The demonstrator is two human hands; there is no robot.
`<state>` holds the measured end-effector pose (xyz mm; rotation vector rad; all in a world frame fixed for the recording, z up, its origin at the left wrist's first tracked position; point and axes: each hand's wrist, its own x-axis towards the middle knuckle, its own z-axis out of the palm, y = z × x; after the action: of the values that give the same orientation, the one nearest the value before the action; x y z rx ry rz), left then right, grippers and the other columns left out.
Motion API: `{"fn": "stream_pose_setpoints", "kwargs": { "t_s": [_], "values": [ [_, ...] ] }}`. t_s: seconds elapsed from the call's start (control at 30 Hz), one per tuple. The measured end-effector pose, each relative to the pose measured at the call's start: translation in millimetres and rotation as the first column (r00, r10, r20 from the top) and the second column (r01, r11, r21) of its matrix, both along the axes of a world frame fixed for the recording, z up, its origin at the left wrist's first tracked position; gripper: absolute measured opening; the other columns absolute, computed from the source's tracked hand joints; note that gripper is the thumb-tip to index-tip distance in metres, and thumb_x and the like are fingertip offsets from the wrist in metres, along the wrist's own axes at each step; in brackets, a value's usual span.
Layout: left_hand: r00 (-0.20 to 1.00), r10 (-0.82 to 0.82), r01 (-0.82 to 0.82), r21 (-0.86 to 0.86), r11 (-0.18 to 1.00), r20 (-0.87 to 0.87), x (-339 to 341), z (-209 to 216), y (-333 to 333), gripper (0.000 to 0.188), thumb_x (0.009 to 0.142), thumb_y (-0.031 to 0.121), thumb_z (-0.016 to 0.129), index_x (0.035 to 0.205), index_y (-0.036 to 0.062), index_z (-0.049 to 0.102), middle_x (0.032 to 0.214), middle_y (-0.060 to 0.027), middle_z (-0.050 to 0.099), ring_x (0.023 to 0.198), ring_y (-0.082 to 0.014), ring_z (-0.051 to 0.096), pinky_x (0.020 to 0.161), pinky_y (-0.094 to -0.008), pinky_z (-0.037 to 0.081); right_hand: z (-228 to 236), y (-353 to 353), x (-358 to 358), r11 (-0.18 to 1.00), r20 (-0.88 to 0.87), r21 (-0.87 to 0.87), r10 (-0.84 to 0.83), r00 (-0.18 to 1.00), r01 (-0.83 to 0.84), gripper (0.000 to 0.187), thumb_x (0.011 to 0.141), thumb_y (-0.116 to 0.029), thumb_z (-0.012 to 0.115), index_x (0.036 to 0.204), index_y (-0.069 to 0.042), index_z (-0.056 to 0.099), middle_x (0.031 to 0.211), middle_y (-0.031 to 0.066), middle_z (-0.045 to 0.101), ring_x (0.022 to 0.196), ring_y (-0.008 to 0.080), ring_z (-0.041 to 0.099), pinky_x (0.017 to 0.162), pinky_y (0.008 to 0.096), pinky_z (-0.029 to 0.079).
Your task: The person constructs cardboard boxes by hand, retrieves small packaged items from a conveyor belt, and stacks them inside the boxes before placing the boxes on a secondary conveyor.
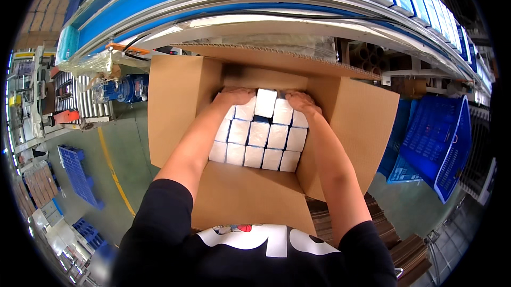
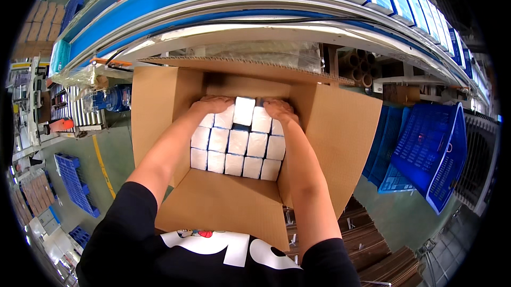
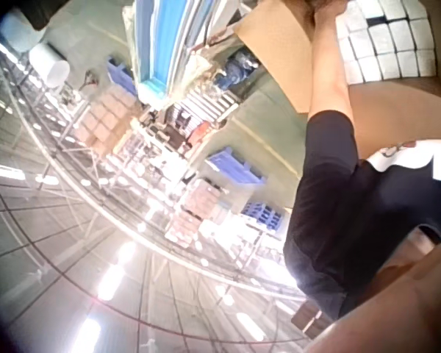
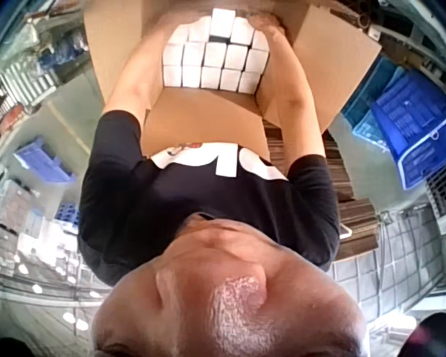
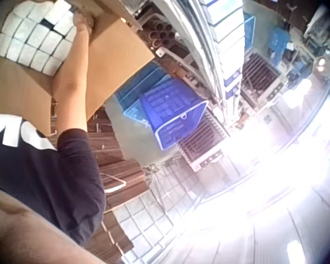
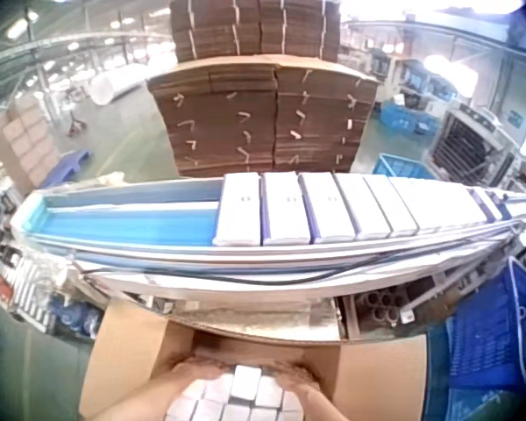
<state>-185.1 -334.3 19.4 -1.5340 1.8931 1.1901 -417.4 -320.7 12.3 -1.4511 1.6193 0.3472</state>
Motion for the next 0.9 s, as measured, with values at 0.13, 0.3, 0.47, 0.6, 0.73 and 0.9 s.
{"fn": "stream_pose_setpoints", "kwargs": {
  "t_s": [0.13, 0.3, 0.47, 0.6, 0.73, 0.9],
  "values": [
    [0.988, 0.142, -0.132, 0.142, 0.981, -0.060, 27.9, -12.4, 20.2, 0.056, 0.093, 0.050, 0.027, 0.135, 0.0156, 0.042, 0.143, -0.0095, 0.033, 0.133, -0.0251, 0.030, 0.110, -0.0353, 0.022, -5.1, 8.7, -1.9, 0.990, 0.117, 0.087, 0.103, 0.988, -0.113, 0.047, 0.090, -0.046, 0.038, 0.123, -0.018, 0.055, 0.128, 0.0090, 0.052, 0.119, 0.0298, 0.046, 0.101, 0.0374, 0.035],
    [0.979, 0.074, -0.069, 0.032, 0.997, -0.192, 105.0, -17.6, 80.9, 0.055, 0.093, 0.048, 0.037, 0.139, 0.0182, 0.035, 0.142, -0.0120, 0.035, 0.132, -0.0268, 0.031, 0.108, -0.0367, 0.025, 120.1, 8.4, 21.3, 0.978, 0.594, -0.151, 0.207, 0.777, -0.145, 0.037, 0.089, -0.032, 0.056, 0.119, -0.012, 0.058, 0.118, 0.0098, 0.059, 0.113, 0.0272, 0.052, 0.095, 0.0336, 0.041],
    [0.717, 0.382, -0.219, 0.332, 0.917, -0.583, 117.2, 155.4, 59.5, 0.058, 0.091, 0.039, 0.051, 0.138, 0.0087, 0.035, 0.140, -0.0102, 0.039, 0.127, -0.0217, 0.039, 0.105, -0.0337, 0.031, 309.0, -89.2, -19.8, 0.813, 0.852, -0.358, 0.083, 0.517, 0.460, 0.032, 0.088, -0.029, 0.057, 0.104, -0.003, 0.064, 0.101, 0.0106, 0.065, 0.090, 0.0203, 0.062, 0.084, 0.0352, 0.048],
    [0.176, 0.493, -0.249, 0.446, 0.860, -0.852, 139.0, 254.8, -1.0, 0.063, 0.090, 0.038, 0.051, 0.139, 0.0039, 0.030, 0.135, -0.0128, 0.044, 0.122, -0.0276, 0.045, 0.103, -0.0424, 0.034, 277.4, -197.5, -84.2, 0.373, -0.065, -0.925, -0.331, 0.941, 0.067, 0.052, 0.086, -0.047, 0.049, 0.117, -0.005, 0.058, 0.112, 0.0209, 0.059, 0.105, 0.0363, 0.055, 0.089, 0.0424, 0.043],
    [-0.079, 0.396, -0.464, 0.385, 0.798, -0.915, 148.4, 310.2, -73.8, 0.042, 0.095, 0.026, 0.044, 0.129, 0.0015, 0.043, 0.125, -0.0150, 0.053, 0.113, -0.0263, 0.053, 0.095, -0.0357, 0.043, 261.1, -208.0, -68.8, 0.504, -0.085, -0.849, -0.426, 0.901, 0.158, 0.080, 0.079, -0.061, 0.050, 0.128, 0.002, 0.045, 0.119, 0.0250, 0.054, 0.112, 0.0381, 0.051, 0.093, 0.0416, 0.041],
    [0.340, 0.551, -0.734, 0.152, 0.662, -0.762, 170.4, 253.9, -155.5, 0.049, 0.086, 0.031, 0.060, 0.124, 0.0020, 0.049, 0.115, -0.0108, 0.058, 0.102, -0.0164, 0.056, 0.090, -0.0291, 0.043, 293.9, -195.5, 23.5, 0.881, 0.151, -0.364, -0.266, 0.952, 0.303, 0.088, 0.076, -0.066, 0.053, 0.129, 0.003, 0.042, 0.125, 0.0225, 0.050, 0.113, 0.0361, 0.050, 0.088, 0.0458, 0.046]
  ]
}}
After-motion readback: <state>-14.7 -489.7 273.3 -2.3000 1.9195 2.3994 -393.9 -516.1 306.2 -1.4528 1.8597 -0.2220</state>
